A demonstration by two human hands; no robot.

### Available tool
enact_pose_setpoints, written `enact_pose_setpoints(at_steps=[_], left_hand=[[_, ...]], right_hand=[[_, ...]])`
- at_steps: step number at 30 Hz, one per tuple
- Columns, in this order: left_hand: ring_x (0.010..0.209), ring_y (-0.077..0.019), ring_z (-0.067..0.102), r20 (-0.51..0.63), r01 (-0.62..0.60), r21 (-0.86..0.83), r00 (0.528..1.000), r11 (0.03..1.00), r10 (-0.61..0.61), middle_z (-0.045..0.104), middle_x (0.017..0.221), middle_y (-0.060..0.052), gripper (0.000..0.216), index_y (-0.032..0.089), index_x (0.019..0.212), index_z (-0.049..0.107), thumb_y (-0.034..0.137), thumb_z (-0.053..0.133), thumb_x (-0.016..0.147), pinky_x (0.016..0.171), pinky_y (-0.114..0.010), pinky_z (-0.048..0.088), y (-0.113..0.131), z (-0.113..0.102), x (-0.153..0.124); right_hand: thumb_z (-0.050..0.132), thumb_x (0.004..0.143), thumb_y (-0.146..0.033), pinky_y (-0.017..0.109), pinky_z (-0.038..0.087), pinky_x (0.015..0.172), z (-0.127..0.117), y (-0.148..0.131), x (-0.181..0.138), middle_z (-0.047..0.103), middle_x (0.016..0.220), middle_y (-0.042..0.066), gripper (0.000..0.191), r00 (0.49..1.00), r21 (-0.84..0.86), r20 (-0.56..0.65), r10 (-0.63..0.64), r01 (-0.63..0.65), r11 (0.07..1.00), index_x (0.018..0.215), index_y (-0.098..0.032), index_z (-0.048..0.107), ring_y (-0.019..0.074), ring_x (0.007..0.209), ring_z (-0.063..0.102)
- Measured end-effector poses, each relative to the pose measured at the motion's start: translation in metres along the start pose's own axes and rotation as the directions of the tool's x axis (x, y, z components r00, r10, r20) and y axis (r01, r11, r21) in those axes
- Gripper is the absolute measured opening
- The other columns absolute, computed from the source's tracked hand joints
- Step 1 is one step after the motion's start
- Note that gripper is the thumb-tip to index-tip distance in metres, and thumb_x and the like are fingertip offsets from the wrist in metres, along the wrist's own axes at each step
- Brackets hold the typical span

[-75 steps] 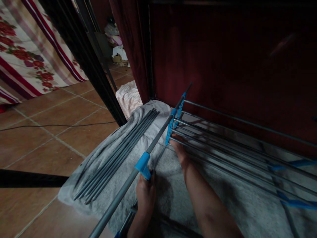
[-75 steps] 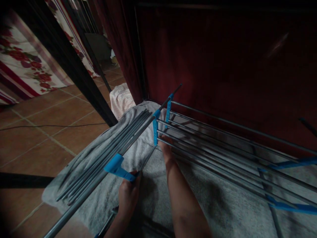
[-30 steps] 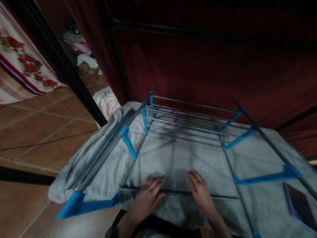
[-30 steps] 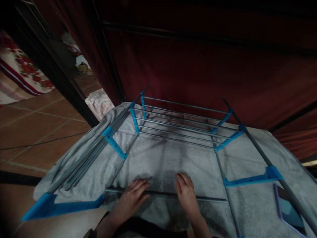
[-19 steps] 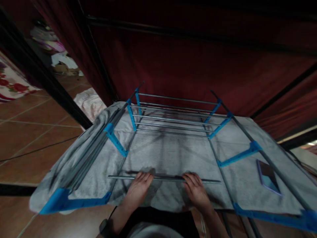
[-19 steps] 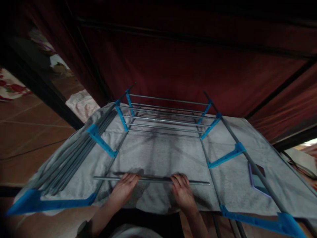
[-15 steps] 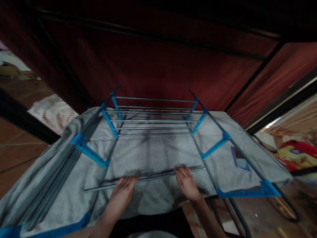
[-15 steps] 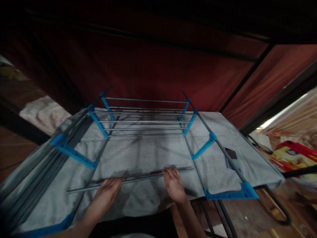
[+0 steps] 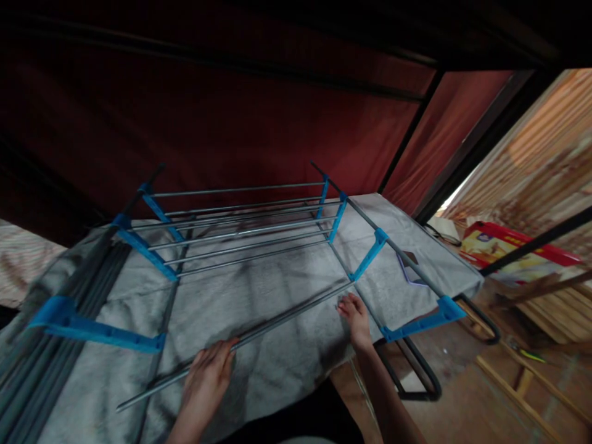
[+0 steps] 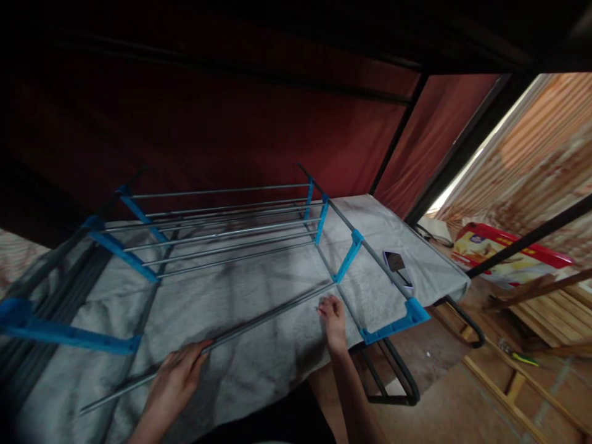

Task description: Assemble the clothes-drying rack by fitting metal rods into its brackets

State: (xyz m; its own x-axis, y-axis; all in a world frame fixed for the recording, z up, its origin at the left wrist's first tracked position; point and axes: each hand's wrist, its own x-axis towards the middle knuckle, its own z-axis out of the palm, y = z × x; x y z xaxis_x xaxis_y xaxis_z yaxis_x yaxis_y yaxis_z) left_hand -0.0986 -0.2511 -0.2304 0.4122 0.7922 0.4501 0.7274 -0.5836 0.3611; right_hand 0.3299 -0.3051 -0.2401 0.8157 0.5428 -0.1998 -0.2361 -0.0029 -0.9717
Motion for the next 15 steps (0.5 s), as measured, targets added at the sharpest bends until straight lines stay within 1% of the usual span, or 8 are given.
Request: enact_pose_setpoints(at_steps=[2,4,6,8,11,13,15], left_hand=[[0.097,-0.0303,0.091,0.008,-0.011,-0.002,1.000,1.000,0.011,0.095,0.108,-0.007,0.039,0.029,0.125,0.088,0.036,0.051,0.119,0.089,-0.044,0.069,0.002,0.006,0.004],[0.096,-0.0293,0.091,0.004,-0.024,-0.005,1.000,1.000,0.024,0.095,0.107,-0.006,0.039,0.029,0.124,0.088,0.035,0.050,0.119,0.088,-0.043,0.069,0.003,0.011,0.007],[0.095,-0.0285,0.091,-0.010,-0.031,-0.005,0.999,1.000,0.031,0.095,0.106,-0.005,0.039,0.029,0.123,0.088,0.035,0.049,0.118,0.087,-0.042,0.069,0.003,0.014,0.012],[0.095,-0.0285,0.091,-0.012,-0.036,-0.007,0.999,0.999,0.036,0.095,0.107,-0.006,0.038,0.030,0.123,0.088,0.036,0.050,0.118,0.087,-0.041,0.069,0.001,0.016,0.017],[0.096,-0.0301,0.091,0.030,-0.039,-0.023,0.999,0.999,0.040,0.095,0.108,-0.007,0.037,0.031,0.121,0.089,0.038,0.053,0.116,0.088,-0.042,0.070,-0.003,0.016,0.023],[0.096,-0.0314,0.091,0.042,-0.020,-0.031,0.999,0.999,0.021,0.095,0.107,-0.007,0.039,0.033,0.120,0.090,0.042,0.052,0.116,0.087,-0.043,0.070,-0.005,0.015,0.024],[0.096,-0.0320,0.091,0.035,0.004,-0.036,0.999,0.999,-0.003,0.094,0.105,-0.006,0.041,0.034,0.120,0.089,0.046,0.050,0.117,0.087,-0.045,0.070,-0.006,0.016,0.021]], right_hand=[[0.102,0.059,-0.077,0.042,0.071,0.080,0.003,-0.006,0.007,0.079,0.096,0.003,0.071,0.998,0.044,0.039,0.045,-0.047,0.998,0.104,-0.031,0.072,0.0249,0.086,0.076],[0.106,0.055,-0.069,0.037,0.071,0.078,0.007,-0.012,0.013,0.081,0.094,0.001,0.070,0.996,0.086,0.050,0.068,-0.072,0.994,0.103,-0.031,0.073,0.0224,0.084,0.077],[0.108,0.056,-0.067,0.036,0.072,0.078,0.011,-0.016,0.019,0.083,0.094,0.001,0.069,0.995,0.104,0.074,0.070,-0.078,0.992,0.104,-0.031,0.073,0.0221,0.083,0.079],[0.107,0.060,-0.069,0.038,0.074,0.078,0.014,-0.017,0.024,0.084,0.091,0.000,0.067,0.991,0.101,0.113,0.065,-0.077,0.992,0.103,-0.032,0.072,0.0227,0.081,0.081],[0.103,0.066,-0.079,0.039,0.076,0.079,0.017,-0.014,0.031,0.079,0.085,-0.001,0.066,0.986,0.069,0.165,0.029,-0.041,0.997,0.098,-0.032,0.068,0.0228,0.077,0.080],[0.100,0.069,-0.084,0.040,0.076,0.079,0.017,-0.011,0.033,0.075,0.080,-0.003,0.066,0.981,0.052,0.195,0.014,-0.024,0.998,0.092,-0.033,0.065,0.0225,0.076,0.079],[0.099,0.072,-0.084,0.041,0.076,0.082,0.017,-0.010,0.034,0.072,0.077,-0.003,0.064,0.977,0.048,0.211,0.017,-0.027,0.998,0.087,-0.034,0.061,0.0230,0.076,0.078]])
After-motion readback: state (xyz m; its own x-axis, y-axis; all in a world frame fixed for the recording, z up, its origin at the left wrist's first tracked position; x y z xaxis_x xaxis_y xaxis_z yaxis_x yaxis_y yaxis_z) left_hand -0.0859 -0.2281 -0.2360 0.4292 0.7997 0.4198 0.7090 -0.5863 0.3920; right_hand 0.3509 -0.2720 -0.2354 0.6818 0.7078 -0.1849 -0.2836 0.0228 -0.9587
